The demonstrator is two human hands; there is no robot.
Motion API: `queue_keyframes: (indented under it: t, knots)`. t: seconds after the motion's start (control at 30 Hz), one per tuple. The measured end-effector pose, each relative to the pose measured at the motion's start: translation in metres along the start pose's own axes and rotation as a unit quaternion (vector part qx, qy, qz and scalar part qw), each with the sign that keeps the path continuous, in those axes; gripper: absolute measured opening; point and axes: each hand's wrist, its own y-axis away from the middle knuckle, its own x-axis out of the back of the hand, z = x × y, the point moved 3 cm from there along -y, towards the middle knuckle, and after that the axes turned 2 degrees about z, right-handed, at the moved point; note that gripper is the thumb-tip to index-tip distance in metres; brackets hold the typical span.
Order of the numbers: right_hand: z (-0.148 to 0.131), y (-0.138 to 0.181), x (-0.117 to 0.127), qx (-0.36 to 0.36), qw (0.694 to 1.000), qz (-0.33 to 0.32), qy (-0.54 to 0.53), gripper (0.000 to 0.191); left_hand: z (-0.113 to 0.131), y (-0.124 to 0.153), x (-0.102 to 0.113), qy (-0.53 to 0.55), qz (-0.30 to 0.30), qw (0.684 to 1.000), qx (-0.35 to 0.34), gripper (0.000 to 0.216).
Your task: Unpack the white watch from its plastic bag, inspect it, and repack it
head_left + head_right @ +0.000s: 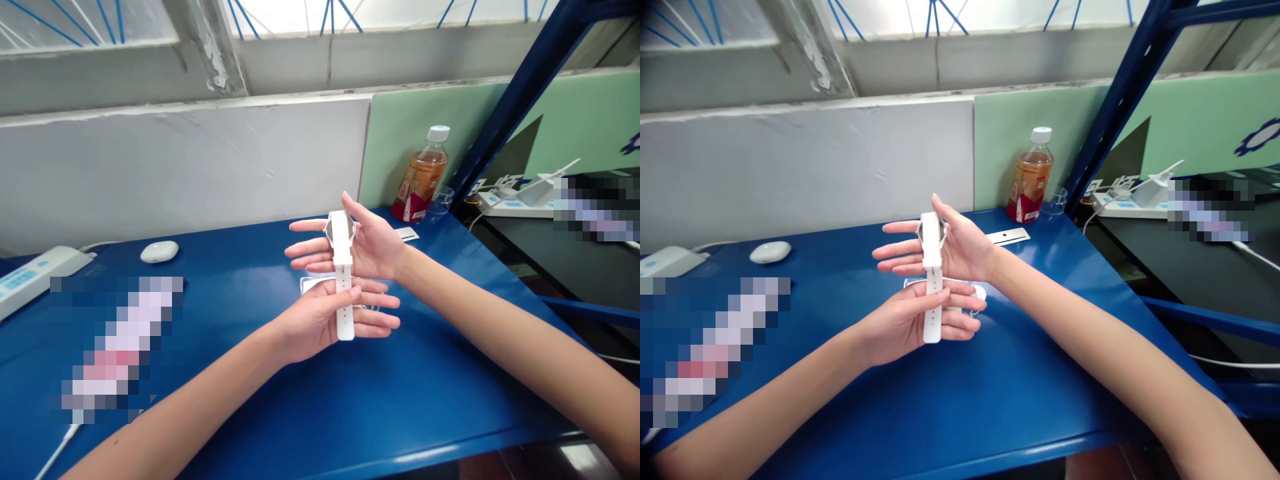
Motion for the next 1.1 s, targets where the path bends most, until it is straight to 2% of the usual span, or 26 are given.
queue_keyframes:
  t: [0.07,0.23,0.33,0.43,0.57,0.63,0.73,0.83,0.93,1.1]
  knots:
    - [-0.001,0.001,-0.001,0.003,1.000,0.006,-0.009,0.080,0.000,0.000,0.000,0.000,0.003,1.000,-0.002,0.021]
    - [-0.001,0.001,-0.002,0.010,0.999,0.022,-0.027,0.071,0.002,0.001,-0.003,-0.013,0.018,1.000,0.002,0.021]
    - [-0.002,-0.002,0.003,0.023,0.997,0.065,-0.032,0.069,0.004,0.002,-0.005,-0.023,0.039,0.999,0.006,0.022]
    - [-0.007,-0.004,0.011,0.080,0.986,0.137,-0.050,0.058,0.008,0.003,-0.002,0.001,0.066,0.998,0.013,0.027]
    - [-0.022,-0.002,0.022,0.199,0.950,0.230,-0.077,0.043,0.017,0.005,0.003,0.150,0.076,0.986,0.004,0.061]
    - [-0.029,-0.001,0.026,0.251,0.930,0.253,-0.089,0.038,0.021,0.007,0.004,0.193,0.088,0.977,-0.028,0.072]
    - [-0.032,-0.001,0.025,0.291,0.919,0.254,-0.083,0.034,0.024,0.008,0.003,0.178,0.100,0.977,-0.058,0.075]
    - [-0.025,-0.003,0.018,0.260,0.938,0.227,-0.021,0.036,0.024,0.007,0.002,0.131,0.101,0.983,-0.078,0.068]
    - [-0.015,-0.005,0.011,0.211,0.952,0.203,0.091,0.033,0.025,0.004,0.004,0.052,0.109,0.985,-0.123,0.050]
    - [-0.008,-0.003,0.006,0.188,0.927,0.175,0.273,0.029,0.023,0.000,0.008,-0.097,0.132,0.974,-0.157,0.034]
